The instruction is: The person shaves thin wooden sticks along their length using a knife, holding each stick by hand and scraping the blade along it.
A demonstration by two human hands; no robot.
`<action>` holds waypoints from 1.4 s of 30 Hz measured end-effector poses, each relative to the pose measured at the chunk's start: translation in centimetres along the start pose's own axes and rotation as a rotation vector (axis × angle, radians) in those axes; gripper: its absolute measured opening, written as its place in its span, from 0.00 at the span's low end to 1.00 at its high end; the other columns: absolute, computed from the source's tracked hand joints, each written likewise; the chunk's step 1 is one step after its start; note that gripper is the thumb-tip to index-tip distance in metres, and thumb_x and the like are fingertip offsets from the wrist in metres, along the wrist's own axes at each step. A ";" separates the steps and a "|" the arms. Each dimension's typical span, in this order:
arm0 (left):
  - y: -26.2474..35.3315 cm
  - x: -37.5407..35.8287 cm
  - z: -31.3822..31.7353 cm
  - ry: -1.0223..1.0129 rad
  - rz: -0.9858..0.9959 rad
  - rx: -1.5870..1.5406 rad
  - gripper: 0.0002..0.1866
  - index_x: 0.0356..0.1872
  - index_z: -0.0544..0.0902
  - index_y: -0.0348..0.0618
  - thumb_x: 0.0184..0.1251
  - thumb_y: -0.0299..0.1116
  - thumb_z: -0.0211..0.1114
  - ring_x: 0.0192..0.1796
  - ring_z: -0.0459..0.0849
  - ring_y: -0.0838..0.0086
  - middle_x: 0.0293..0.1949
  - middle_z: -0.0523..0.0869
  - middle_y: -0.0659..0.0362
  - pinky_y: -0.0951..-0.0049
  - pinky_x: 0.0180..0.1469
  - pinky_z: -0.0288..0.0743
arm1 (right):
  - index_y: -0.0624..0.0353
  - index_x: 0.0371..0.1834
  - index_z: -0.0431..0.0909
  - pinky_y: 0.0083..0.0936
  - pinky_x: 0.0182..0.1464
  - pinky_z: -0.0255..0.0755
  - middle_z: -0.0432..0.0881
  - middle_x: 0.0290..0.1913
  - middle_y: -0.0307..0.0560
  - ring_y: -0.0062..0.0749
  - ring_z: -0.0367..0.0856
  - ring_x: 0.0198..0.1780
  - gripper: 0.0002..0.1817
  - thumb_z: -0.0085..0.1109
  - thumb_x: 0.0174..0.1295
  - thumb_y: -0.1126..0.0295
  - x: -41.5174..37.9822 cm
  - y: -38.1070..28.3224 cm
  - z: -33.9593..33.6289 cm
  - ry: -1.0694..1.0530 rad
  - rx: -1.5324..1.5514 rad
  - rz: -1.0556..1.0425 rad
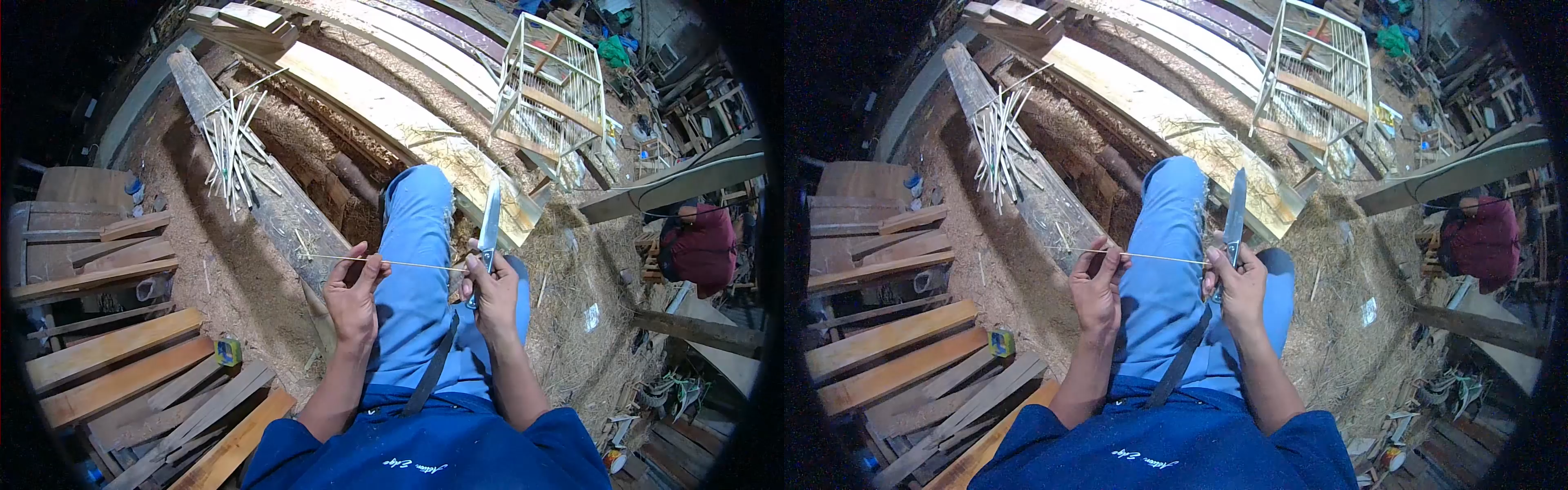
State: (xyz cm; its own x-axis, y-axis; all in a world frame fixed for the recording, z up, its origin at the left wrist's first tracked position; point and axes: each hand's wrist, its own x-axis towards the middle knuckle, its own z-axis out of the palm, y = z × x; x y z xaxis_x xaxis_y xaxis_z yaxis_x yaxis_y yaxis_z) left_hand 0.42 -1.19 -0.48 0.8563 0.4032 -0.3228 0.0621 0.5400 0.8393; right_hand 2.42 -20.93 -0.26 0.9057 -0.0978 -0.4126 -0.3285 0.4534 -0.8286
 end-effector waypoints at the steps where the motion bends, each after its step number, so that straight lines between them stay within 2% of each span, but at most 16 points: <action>1: 0.0 0.0 0.1 -0.001 0.000 0.001 0.15 0.57 0.81 0.36 0.72 0.24 0.68 0.41 0.89 0.71 0.40 0.89 0.55 0.70 0.47 0.88 | 0.69 0.61 0.76 0.21 0.21 0.71 0.79 0.24 0.40 0.21 0.77 0.20 0.19 0.64 0.71 0.73 0.0 -0.1 -0.1 0.001 0.001 -0.001; 6: 0.4 -0.2 0.0 -0.018 -0.083 -0.056 0.13 0.56 0.81 0.36 0.75 0.29 0.66 0.39 0.90 0.69 0.38 0.89 0.53 0.69 0.46 0.89 | 0.68 0.60 0.76 0.21 0.22 0.70 0.77 0.22 0.39 0.22 0.75 0.19 0.18 0.65 0.71 0.73 0.3 -0.4 -0.2 0.053 0.047 -0.018; 10: 0.0 -0.3 -0.4 -0.064 -0.016 -0.004 0.14 0.55 0.82 0.34 0.78 0.33 0.63 0.40 0.91 0.67 0.39 0.90 0.51 0.66 0.45 0.90 | 0.68 0.60 0.76 0.23 0.22 0.71 0.75 0.21 0.38 0.23 0.74 0.19 0.18 0.65 0.71 0.73 0.4 -0.2 -0.4 0.045 0.096 -0.027; 13: 0.2 -0.2 -0.4 -0.013 -0.019 0.031 0.14 0.54 0.83 0.34 0.79 0.35 0.62 0.40 0.91 0.67 0.39 0.90 0.51 0.66 0.45 0.89 | 0.68 0.60 0.75 0.24 0.22 0.71 0.75 0.21 0.39 0.24 0.74 0.19 0.18 0.66 0.71 0.73 0.3 -0.2 -0.3 0.081 0.077 -0.021; 16: 0.3 -0.1 -0.7 0.023 -0.030 -0.059 0.13 0.54 0.82 0.39 0.79 0.37 0.63 0.41 0.92 0.67 0.39 0.91 0.51 0.67 0.45 0.89 | 0.68 0.60 0.75 0.25 0.22 0.72 0.75 0.22 0.39 0.24 0.74 0.19 0.18 0.66 0.70 0.74 0.4 -0.1 -0.4 0.075 0.084 -0.032; 19: 0.7 0.1 -1.1 0.077 -0.024 -0.134 0.14 0.53 0.82 0.40 0.80 0.39 0.62 0.41 0.92 0.66 0.39 0.91 0.51 0.66 0.46 0.88 | 0.68 0.59 0.76 0.24 0.21 0.72 0.77 0.25 0.39 0.23 0.74 0.20 0.18 0.66 0.70 0.74 0.5 -0.2 -0.6 0.096 0.098 -0.043; 21: 0.7 0.3 -1.5 0.079 0.028 -0.093 0.15 0.52 0.83 0.40 0.80 0.42 0.60 0.42 0.92 0.65 0.39 0.91 0.50 0.65 0.48 0.88 | 0.65 0.61 0.77 0.20 0.21 0.70 0.75 0.26 0.35 0.18 0.72 0.20 0.18 0.66 0.71 0.71 0.9 0.4 -1.2 0.147 0.024 -0.084; 24: 1.3 0.2 -1.7 0.017 0.007 -0.187 0.15 0.50 0.83 0.37 0.82 0.40 0.59 0.41 0.92 0.62 0.40 0.91 0.48 0.63 0.47 0.89 | 0.64 0.61 0.77 0.19 0.21 0.70 0.74 0.26 0.34 0.17 0.71 0.20 0.18 0.66 0.71 0.70 1.2 0.8 -1.6 0.167 0.046 -0.075; 28: 1.7 0.1 -1.5 0.032 -0.049 -0.222 0.14 0.50 0.83 0.37 0.81 0.39 0.60 0.40 0.92 0.63 0.40 0.91 0.48 0.64 0.45 0.90 | 0.64 0.61 0.78 0.19 0.21 0.69 0.74 0.26 0.34 0.17 0.71 0.20 0.18 0.66 0.71 0.70 1.4 0.7 -1.7 0.192 0.038 -0.090; 30: 1.6 0.2 -1.4 0.067 -0.031 -0.135 0.11 0.50 0.82 0.39 0.78 0.36 0.64 0.39 0.92 0.67 0.40 0.91 0.50 0.69 0.42 0.89 | 0.64 0.60 0.77 0.19 0.21 0.69 0.74 0.27 0.34 0.17 0.71 0.21 0.18 0.66 0.71 0.69 1.4 0.7 -1.9 0.203 0.040 -0.094; 34: 1.3 0.5 -1.6 0.102 0.017 -0.109 0.09 0.50 0.82 0.39 0.75 0.32 0.67 0.39 0.92 0.69 0.40 0.90 0.51 0.71 0.41 0.90 | 0.65 0.60 0.78 0.19 0.22 0.69 0.75 0.27 0.34 0.16 0.71 0.21 0.18 0.66 0.71 0.70 1.6 0.7 -2.0 0.218 0.050 -0.126; 37: 1.4 0.8 -2.9 0.108 0.057 -0.036 0.10 0.50 0.82 0.39 0.72 0.27 0.69 0.37 0.91 0.69 0.39 0.90 0.52 0.70 0.41 0.89 | 0.69 0.57 0.77 0.22 0.22 0.72 0.78 0.28 0.38 0.21 0.72 0.21 0.17 0.67 0.70 0.73 2.0 0.4 -2.3 0.246 0.086 -0.135; 39: 2.0 0.9 -3.9 -0.025 0.001 0.193 0.08 0.48 0.83 0.38 0.70 0.24 0.70 0.35 0.90 0.72 0.36 0.90 0.54 0.73 0.39 0.86 | 0.69 0.57 0.77 0.22 0.22 0.72 0.78 0.27 0.38 0.20 0.73 0.21 0.17 0.67 0.70 0.72 2.5 0.2 -2.5 0.240 0.047 -0.147; 40: 2.4 1.0 -4.5 -0.025 0.000 0.195 0.08 0.48 0.83 0.38 0.70 0.24 0.70 0.35 0.90 0.72 0.36 0.90 0.54 0.73 0.39 0.86 | 0.69 0.57 0.77 0.22 0.22 0.72 0.78 0.27 0.38 0.20 0.73 0.21 0.17 0.67 0.70 0.72 2.7 0.1 -2.4 0.241 0.049 -0.146; 42: 3.4 1.1 -5.4 -0.329 -0.122 0.500 0.09 0.47 0.83 0.33 0.69 0.23 0.70 0.32 0.89 0.74 0.33 0.89 0.54 0.76 0.35 0.84 | 0.68 0.58 0.77 0.22 0.22 0.72 0.77 0.26 0.38 0.20 0.72 0.21 0.18 0.68 0.69 0.72 3.4 -0.1 -2.1 0.260 0.020 -0.186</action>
State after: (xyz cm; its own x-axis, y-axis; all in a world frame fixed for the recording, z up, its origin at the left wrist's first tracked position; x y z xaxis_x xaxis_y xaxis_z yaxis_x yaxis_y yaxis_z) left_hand -1.22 5.07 -0.35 0.9366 0.0675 -0.3439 0.3342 0.1236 0.9344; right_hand 4.93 -23.21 -2.35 0.8498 -0.4030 -0.3397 -0.1557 0.4238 -0.8923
